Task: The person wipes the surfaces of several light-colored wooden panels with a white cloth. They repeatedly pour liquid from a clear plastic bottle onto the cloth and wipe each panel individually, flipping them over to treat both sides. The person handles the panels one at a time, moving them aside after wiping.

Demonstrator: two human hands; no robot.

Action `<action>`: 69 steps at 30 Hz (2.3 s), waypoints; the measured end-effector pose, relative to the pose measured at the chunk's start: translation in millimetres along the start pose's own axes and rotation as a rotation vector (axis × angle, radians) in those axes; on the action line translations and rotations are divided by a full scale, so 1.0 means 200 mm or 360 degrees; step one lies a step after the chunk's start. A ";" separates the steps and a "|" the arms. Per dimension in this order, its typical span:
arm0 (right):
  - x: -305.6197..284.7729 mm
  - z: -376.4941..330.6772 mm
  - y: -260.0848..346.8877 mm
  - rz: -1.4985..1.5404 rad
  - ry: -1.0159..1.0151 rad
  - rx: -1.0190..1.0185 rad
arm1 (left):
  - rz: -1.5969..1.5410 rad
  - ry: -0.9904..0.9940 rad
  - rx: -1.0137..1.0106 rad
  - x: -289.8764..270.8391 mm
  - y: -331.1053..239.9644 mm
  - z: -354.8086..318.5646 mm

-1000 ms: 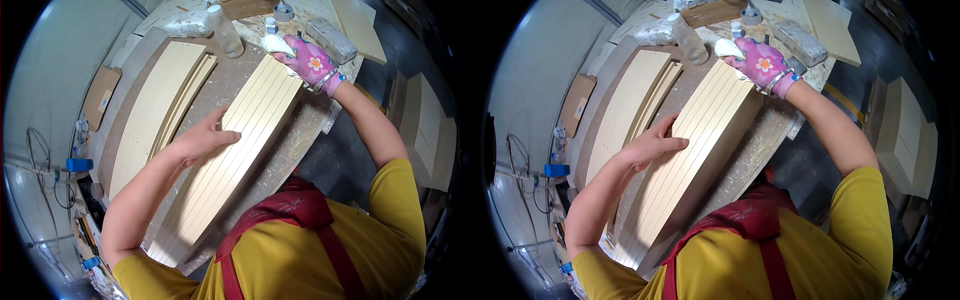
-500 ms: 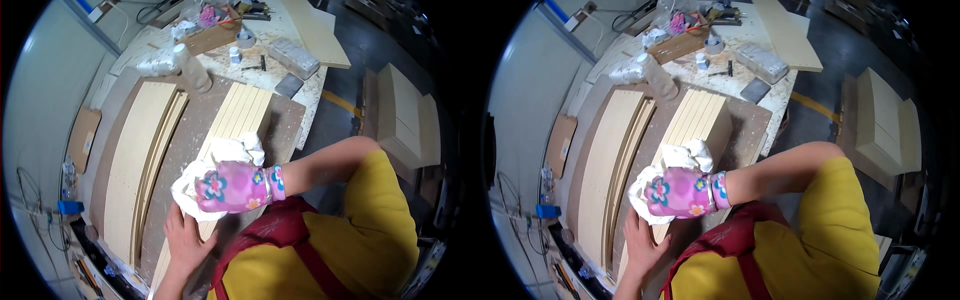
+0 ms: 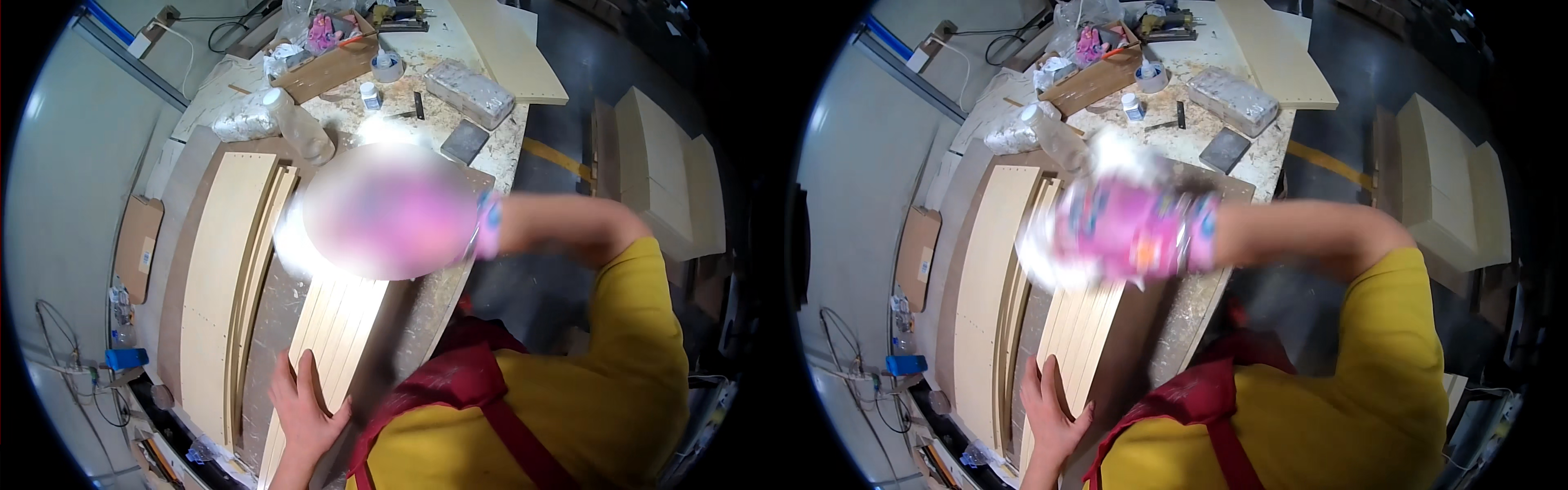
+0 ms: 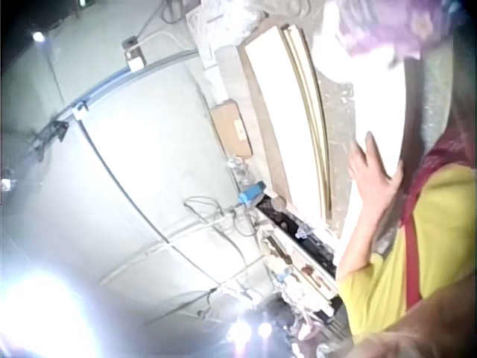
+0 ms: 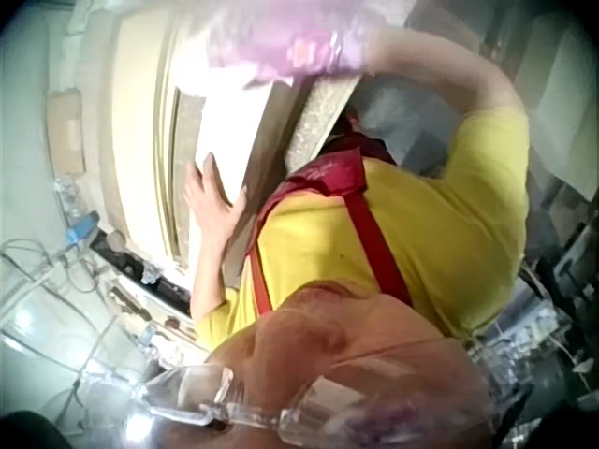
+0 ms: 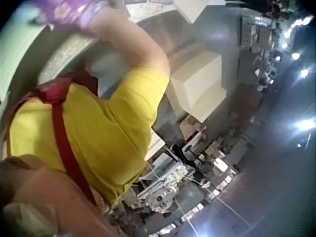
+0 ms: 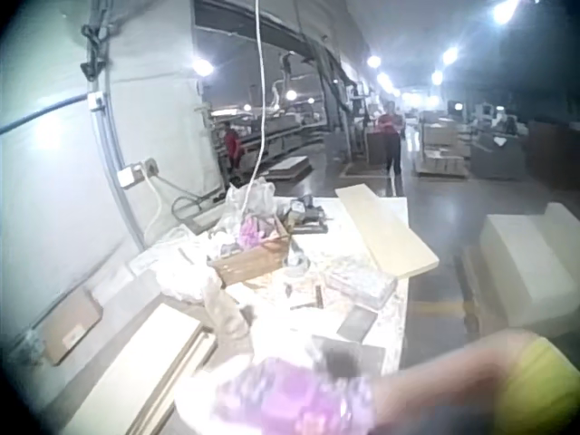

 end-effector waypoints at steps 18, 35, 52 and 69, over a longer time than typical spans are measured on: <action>0.29 -0.46 -0.35 0.2331 0.0057 0.2018 | 0.0223 0.0028 -0.0063 0.12 -0.34 0.53; 0.14 -0.54 -0.85 0.2768 -0.1007 0.2319 | -0.0146 0.0127 -0.0289 0.18 -0.29 0.48; 0.39 -0.76 -0.71 0.1145 0.0228 0.1652 | -0.0083 0.0235 -0.0199 0.16 -0.23 0.47; 0.43 -0.77 -0.57 0.1447 0.0773 0.1374 | -0.0004 0.0197 -0.0222 0.13 -0.23 0.44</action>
Point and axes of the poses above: each hand's wrist, its own z-axis towards the middle knuckle, its own x-axis out of the palm, y = z × x, the point moved 1 cm from there along z, towards the middle knuckle, and after that the axes turned 9 degrees about -y, right-handed, at the moved point
